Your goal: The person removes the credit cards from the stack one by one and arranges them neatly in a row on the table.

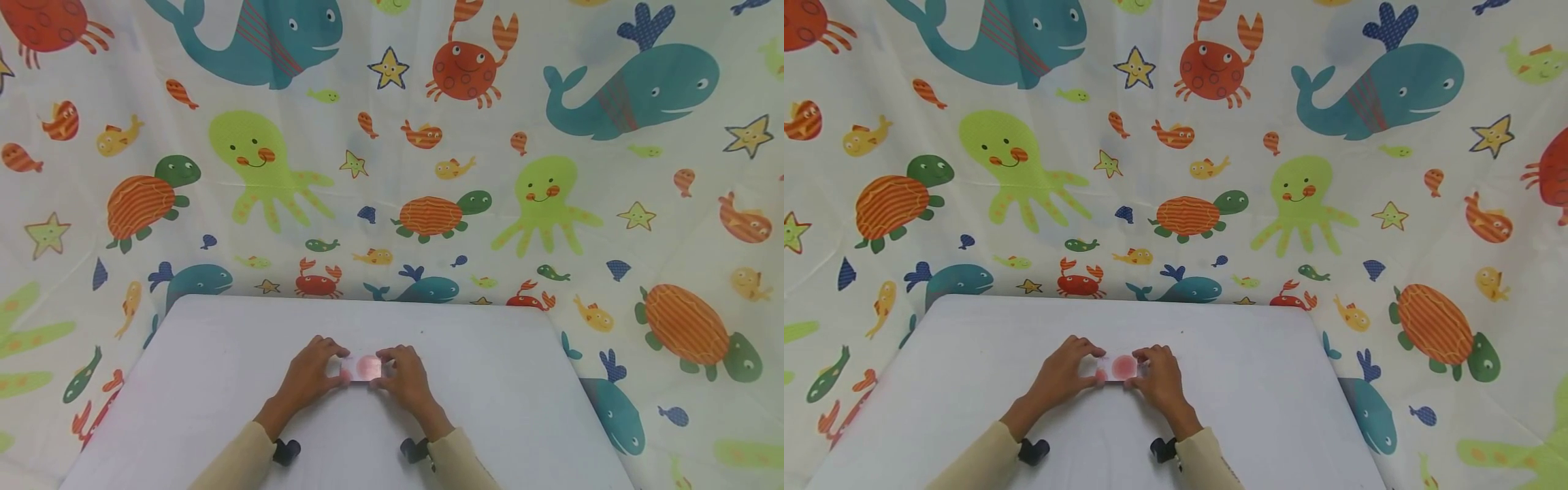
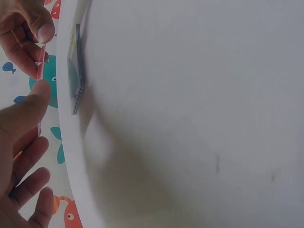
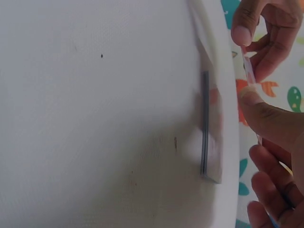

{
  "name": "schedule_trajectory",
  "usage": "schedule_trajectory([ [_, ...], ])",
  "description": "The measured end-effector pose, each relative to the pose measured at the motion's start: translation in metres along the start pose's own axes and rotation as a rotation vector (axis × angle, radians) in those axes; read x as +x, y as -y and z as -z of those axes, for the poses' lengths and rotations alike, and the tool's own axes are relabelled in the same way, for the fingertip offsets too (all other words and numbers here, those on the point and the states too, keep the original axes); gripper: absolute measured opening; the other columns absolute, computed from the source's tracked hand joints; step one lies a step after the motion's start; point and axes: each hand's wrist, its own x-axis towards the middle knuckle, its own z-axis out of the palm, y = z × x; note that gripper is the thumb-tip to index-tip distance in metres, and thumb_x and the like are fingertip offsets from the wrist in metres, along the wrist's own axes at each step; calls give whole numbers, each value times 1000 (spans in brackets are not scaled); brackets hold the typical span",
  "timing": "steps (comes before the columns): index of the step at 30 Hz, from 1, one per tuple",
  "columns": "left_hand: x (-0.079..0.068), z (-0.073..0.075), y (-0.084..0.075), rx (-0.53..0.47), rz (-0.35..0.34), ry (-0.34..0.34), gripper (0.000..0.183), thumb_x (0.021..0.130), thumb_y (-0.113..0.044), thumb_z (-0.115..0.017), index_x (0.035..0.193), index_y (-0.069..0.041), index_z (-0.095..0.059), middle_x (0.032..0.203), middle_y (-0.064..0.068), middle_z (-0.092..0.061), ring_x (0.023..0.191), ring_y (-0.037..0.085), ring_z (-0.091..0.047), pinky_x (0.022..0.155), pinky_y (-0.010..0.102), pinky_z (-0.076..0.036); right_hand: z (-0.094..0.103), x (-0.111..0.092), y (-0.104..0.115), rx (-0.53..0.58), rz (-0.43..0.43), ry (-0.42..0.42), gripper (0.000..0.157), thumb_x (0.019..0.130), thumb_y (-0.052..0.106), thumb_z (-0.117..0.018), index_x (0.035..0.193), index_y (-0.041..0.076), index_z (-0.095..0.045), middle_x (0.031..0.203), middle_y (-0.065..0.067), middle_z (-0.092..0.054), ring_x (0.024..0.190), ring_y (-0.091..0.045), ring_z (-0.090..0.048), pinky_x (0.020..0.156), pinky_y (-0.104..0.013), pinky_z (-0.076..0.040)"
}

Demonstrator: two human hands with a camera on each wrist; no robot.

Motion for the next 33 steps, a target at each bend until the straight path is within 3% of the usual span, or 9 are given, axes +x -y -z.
schedule_trajectory([
  [12, -12, 12, 5, 8, 9, -35, 43, 77, -33, -97, 113, -19, -79, 108, -3, -74, 104, 16, -62, 94, 40, -64, -10, 0, 9, 22, 21, 0, 44, 83, 27, -93, 123, 24, -75, 108, 7, -72, 98, -10, -63, 90, -29, -61],
  [25, -22, 23, 14, 15, 49, 5, 46, 77, -31, -97, 117, -20, -79, 111, -4, -75, 107, 17, -62, 97, 41, -63, -18, -2, 21, 44, 35, 14, 43, 82, 26, -94, 122, 25, -77, 107, 7, -73, 94, -13, -63, 83, -20, -57],
  [33, -30, 32, 19, 27, 56, -18, 46, 75, -28, -98, 117, -22, -79, 110, -6, -75, 106, 15, -63, 96, 40, -63, -23, -4, 28, 49, 59, 26, 43, 84, 31, -93, 122, 27, -75, 109, 8, -72, 98, -13, -63, 88, -24, -58],
])
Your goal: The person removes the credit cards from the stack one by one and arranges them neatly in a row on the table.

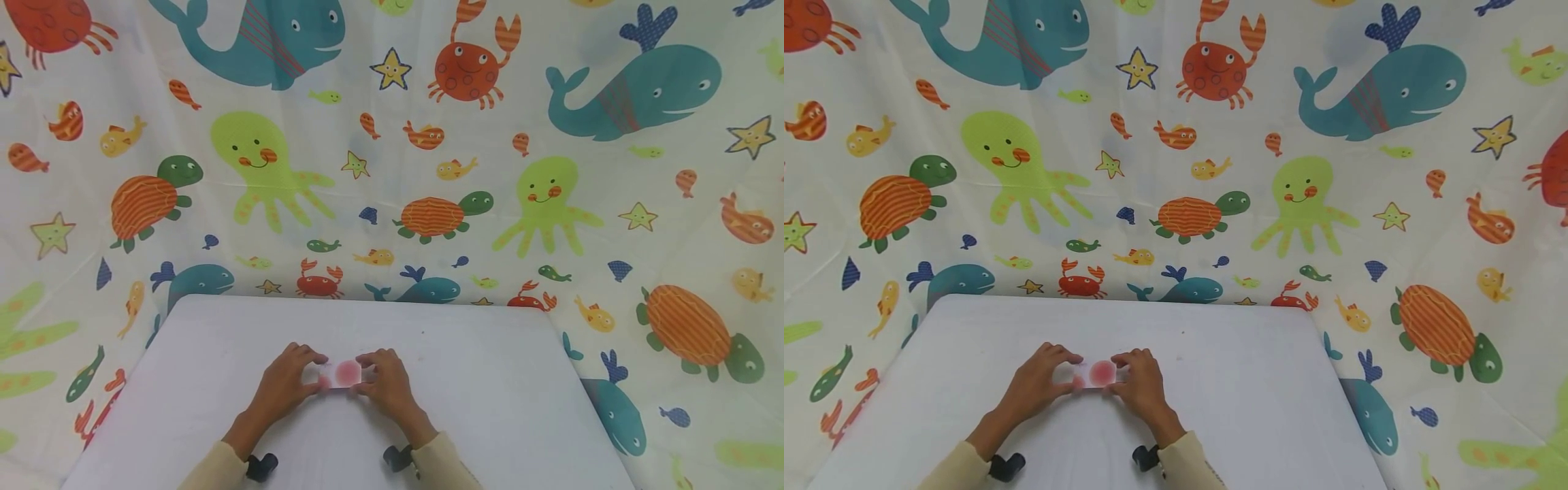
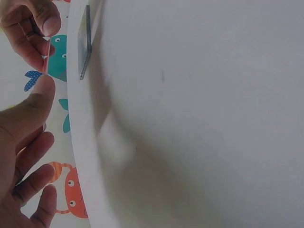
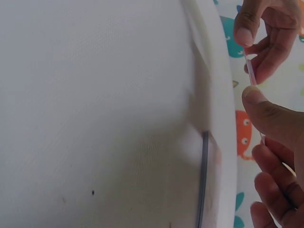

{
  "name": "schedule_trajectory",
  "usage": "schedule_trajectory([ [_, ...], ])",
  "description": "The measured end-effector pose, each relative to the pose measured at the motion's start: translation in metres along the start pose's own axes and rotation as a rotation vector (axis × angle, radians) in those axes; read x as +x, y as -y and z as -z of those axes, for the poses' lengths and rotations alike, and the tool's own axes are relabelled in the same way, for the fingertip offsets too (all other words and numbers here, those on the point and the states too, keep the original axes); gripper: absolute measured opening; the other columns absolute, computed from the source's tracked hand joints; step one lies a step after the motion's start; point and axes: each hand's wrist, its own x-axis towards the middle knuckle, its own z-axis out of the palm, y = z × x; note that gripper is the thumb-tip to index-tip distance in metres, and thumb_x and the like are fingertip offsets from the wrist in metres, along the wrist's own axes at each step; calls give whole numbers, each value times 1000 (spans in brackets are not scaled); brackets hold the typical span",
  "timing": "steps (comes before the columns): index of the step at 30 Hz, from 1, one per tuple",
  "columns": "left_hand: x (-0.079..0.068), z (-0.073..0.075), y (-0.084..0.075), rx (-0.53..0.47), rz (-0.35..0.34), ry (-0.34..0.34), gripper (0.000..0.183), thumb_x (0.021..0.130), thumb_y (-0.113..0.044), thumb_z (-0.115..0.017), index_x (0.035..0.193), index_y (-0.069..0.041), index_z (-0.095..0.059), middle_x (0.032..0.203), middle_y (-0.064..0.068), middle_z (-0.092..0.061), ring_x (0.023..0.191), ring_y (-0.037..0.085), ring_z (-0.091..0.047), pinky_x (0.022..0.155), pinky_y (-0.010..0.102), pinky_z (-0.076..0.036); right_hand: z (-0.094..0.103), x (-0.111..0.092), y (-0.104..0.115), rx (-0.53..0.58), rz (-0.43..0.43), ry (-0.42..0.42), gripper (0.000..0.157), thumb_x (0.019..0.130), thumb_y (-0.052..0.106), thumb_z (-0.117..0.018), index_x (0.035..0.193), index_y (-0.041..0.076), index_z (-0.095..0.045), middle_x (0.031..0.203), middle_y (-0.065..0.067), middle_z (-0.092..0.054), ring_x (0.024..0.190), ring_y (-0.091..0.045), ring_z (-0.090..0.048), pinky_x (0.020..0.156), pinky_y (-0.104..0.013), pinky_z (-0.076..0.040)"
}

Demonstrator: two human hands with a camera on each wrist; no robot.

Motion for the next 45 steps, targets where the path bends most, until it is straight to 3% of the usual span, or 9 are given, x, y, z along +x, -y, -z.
schedule_trajectory([
  [27, -16, 20, 12, 26, 41, -21, 49, 72, -23, -100, 116, -22, -79, 109, -4, -74, 107, 18, -64, 97, 44, -63, -12, 0, 22, 24, 25, 37, 43, 85, 32, -91, 125, 25, -75, 109, 7, -72, 99, -15, -65, 87, -24, -56],
  [45, -26, 31, 15, 20, 105, -6, 48, 74, -21, -98, 118, -21, -78, 109, -3, -75, 109, 21, -65, 100, 48, -62, -25, 0, 32, 45, 40, 43, 43, 86, 34, -90, 125, 29, -74, 111, 9, -71, 99, -6, -60, 87, -22, -55],
])
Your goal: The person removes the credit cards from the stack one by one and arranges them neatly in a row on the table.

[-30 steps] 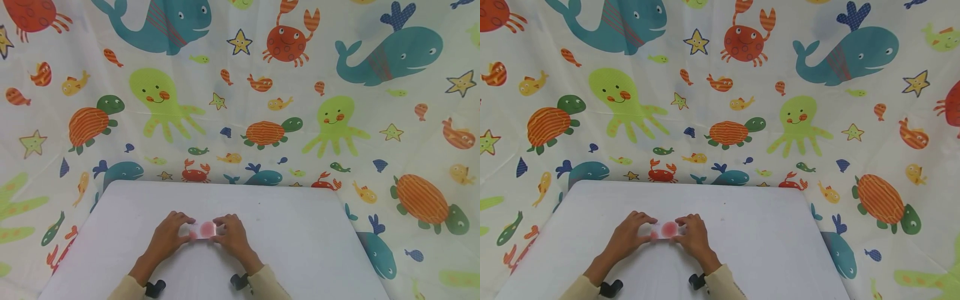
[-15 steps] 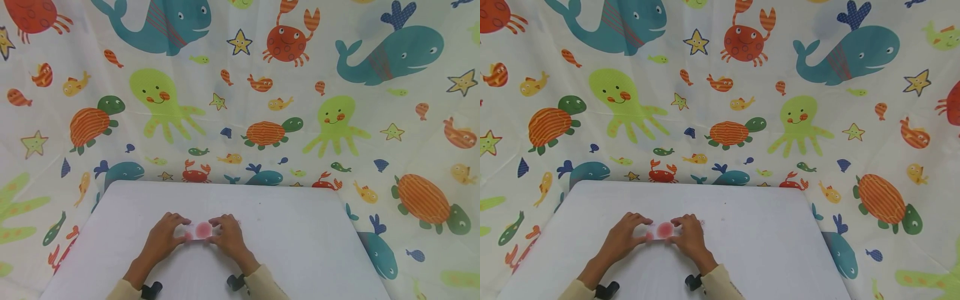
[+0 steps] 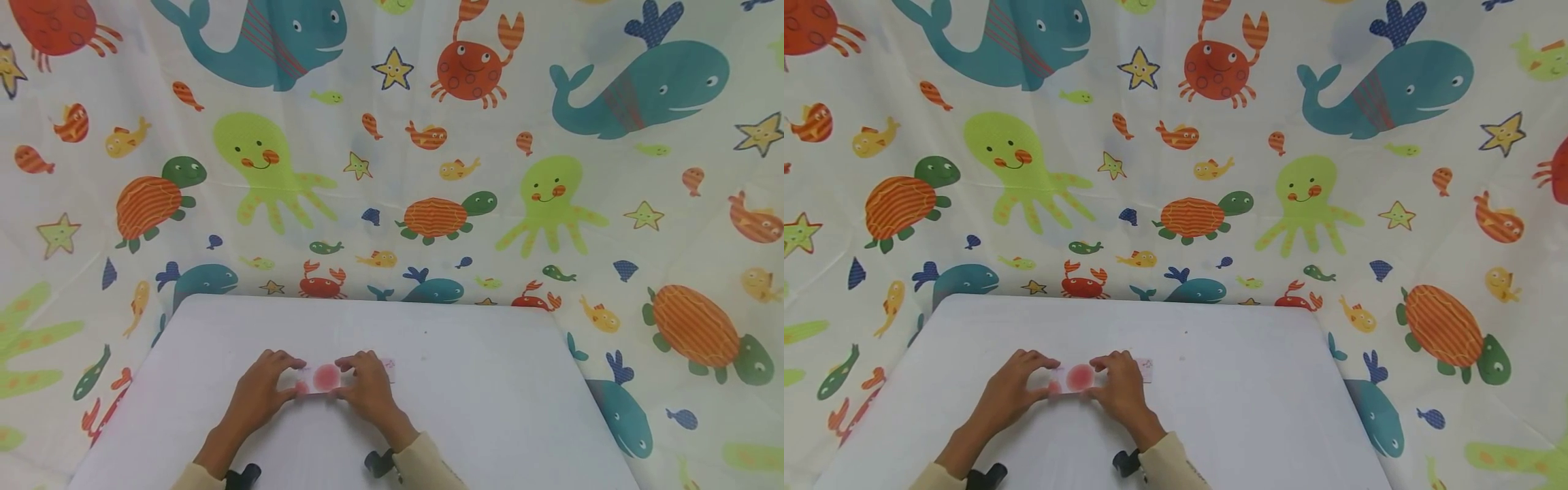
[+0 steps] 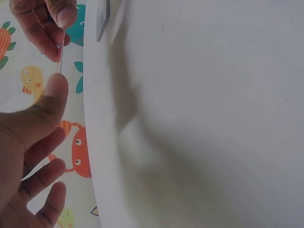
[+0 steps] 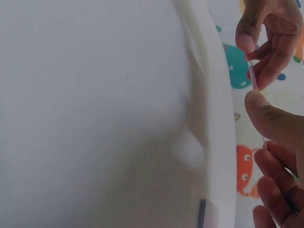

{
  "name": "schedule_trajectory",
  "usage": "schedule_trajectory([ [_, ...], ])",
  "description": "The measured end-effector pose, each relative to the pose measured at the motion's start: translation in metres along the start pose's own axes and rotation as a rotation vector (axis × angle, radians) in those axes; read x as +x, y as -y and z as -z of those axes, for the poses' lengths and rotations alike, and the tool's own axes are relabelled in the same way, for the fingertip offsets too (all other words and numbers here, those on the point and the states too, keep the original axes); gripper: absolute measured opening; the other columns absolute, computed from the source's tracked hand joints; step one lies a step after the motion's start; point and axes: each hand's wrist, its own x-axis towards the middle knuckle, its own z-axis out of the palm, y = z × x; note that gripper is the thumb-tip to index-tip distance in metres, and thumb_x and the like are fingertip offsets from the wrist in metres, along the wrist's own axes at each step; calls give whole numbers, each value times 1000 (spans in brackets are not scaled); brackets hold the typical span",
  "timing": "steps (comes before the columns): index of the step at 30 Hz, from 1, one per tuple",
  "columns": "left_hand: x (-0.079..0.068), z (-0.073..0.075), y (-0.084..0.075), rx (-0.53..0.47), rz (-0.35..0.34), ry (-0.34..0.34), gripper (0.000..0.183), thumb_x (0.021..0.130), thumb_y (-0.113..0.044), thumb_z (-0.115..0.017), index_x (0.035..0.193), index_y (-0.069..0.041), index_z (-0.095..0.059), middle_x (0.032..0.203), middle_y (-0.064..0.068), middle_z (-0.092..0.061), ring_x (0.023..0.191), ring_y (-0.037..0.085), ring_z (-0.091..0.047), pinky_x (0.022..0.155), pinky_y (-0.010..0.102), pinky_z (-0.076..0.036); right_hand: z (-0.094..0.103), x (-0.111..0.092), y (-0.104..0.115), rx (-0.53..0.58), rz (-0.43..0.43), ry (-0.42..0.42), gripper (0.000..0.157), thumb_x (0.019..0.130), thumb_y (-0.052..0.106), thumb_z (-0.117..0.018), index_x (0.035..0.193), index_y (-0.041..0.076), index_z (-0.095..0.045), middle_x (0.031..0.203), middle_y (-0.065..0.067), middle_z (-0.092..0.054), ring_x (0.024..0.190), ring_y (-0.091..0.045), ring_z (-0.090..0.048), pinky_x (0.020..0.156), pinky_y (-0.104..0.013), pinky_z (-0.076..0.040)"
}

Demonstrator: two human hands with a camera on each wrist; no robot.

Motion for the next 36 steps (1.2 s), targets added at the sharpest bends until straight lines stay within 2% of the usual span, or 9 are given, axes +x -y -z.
schedule_trajectory([
  [6, -4, 2, 2, 12, 6, -14, 48, 74, -19, -99, 118, -20, -78, 108, -2, -75, 107, 21, -65, 99, 49, -62, -4, 0, 3, -1, 9, -3, 42, 85, 35, -91, 124, 30, -75, 108, 14, -70, 97, -2, -59, 85, -20, -55],
  [18, -13, 8, 9, 25, 25, -25, 50, 74, -16, -99, 119, -20, -78, 110, -2, -75, 109, 21, -64, 100, 48, -61, -16, 0, 10, -26, 28, -5, 42, 86, 33, -91, 124, 28, -76, 107, 15, -70, 97, -3, -59, 86, -19, -54],
  [36, -23, 13, 17, 31, 96, 8, 51, 74, -15, -98, 120, -21, -77, 111, -1, -75, 110, 23, -65, 100, 52, -61, -31, 1, 18, -32, 24, 19, 42, 84, 39, -91, 123, 29, -76, 104, 15, -70, 94, 0, -56, 85, -19, -53],
])
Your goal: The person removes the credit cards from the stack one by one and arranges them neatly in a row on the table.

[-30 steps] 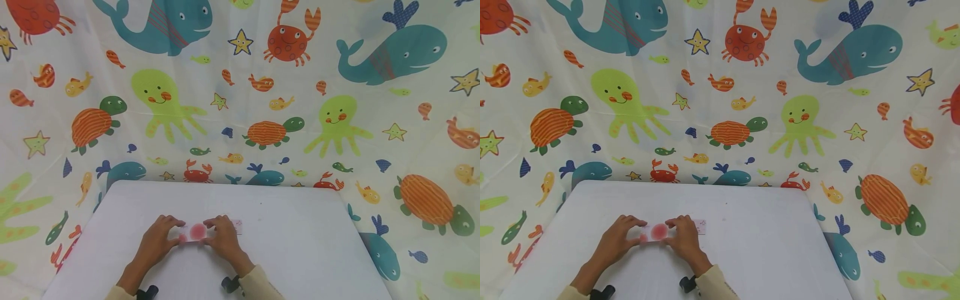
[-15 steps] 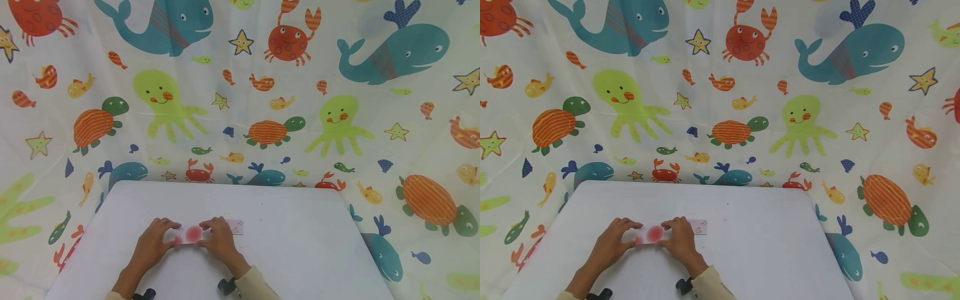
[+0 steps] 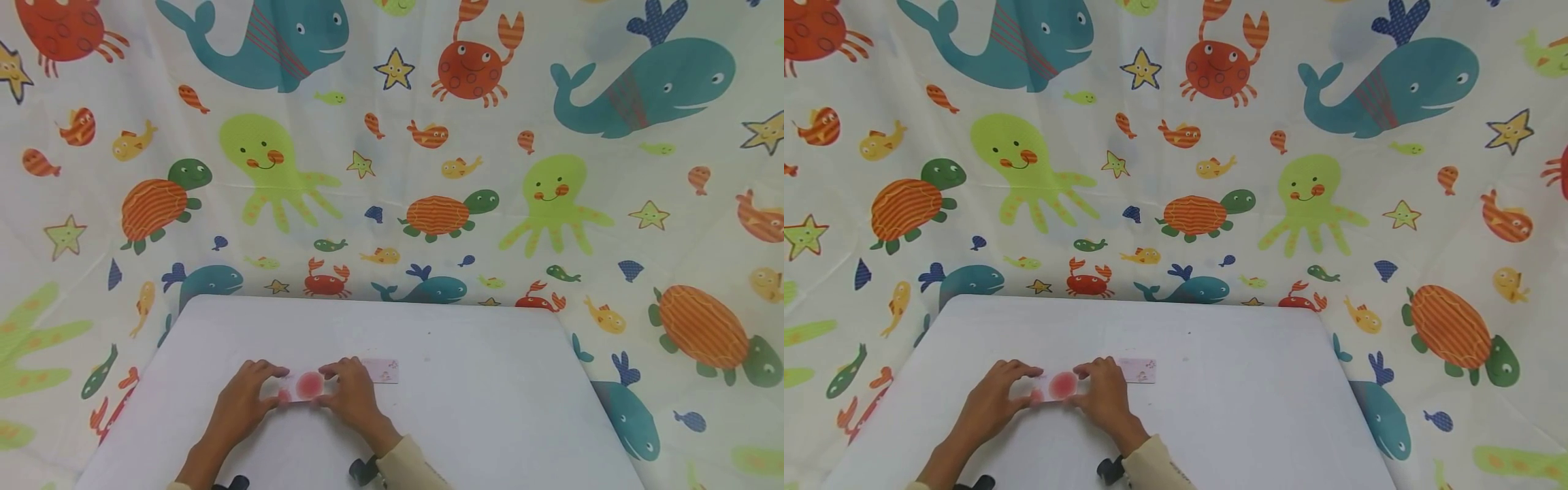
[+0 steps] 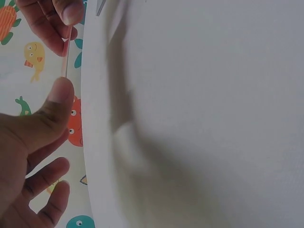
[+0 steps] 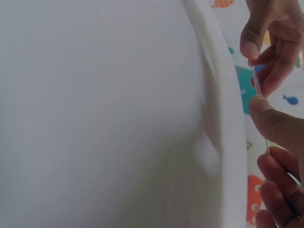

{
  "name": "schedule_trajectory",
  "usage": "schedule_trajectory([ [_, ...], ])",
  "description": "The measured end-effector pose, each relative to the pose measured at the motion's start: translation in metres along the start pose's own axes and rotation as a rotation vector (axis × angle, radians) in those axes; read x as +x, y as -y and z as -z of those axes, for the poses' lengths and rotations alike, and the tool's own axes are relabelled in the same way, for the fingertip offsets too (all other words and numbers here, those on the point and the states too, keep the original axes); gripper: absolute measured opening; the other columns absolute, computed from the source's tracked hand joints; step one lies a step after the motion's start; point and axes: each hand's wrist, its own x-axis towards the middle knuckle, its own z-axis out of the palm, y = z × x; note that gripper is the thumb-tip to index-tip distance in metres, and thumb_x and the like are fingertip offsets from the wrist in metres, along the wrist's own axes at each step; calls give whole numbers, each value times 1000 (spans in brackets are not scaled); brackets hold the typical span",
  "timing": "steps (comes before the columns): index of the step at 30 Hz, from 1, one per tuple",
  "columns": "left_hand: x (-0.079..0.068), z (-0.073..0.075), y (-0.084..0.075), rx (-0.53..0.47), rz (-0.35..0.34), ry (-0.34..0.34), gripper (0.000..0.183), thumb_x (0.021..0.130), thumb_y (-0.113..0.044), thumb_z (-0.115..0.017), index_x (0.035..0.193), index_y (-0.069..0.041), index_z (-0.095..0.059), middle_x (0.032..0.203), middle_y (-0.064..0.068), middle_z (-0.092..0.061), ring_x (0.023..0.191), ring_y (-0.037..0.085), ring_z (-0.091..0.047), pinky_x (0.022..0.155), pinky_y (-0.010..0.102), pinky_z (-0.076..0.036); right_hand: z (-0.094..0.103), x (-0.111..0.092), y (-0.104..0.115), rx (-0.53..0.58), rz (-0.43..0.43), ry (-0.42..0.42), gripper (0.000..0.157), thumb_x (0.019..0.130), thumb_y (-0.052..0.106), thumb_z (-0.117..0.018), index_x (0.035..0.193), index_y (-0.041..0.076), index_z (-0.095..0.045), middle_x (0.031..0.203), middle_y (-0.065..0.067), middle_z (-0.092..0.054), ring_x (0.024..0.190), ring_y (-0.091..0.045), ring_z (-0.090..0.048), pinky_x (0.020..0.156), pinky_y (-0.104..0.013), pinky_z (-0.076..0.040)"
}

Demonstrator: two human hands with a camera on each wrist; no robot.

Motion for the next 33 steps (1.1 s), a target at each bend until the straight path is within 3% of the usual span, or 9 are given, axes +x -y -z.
schedule_trajectory([
  [14, -5, 2, 9, 21, 6, -17, 52, 73, -13, -99, 119, -20, -78, 109, -1, -75, 108, 25, -66, 97, 52, -62, -9, -1, 10, -16, -10, -7, 42, 82, 40, -93, 120, 31, -77, 102, 14, -71, 92, 3, -52, 83, -17, -52],
  [33, -11, 14, 19, 40, 31, 34, 51, 74, -15, -98, 120, -19, -77, 111, 0, -75, 109, 26, -66, 98, 53, -61, -24, 2, 16, -24, 22, 5, 45, 81, 44, -93, 121, 31, -76, 101, 16, -69, 91, 4, -49, 83, -16, -48],
])
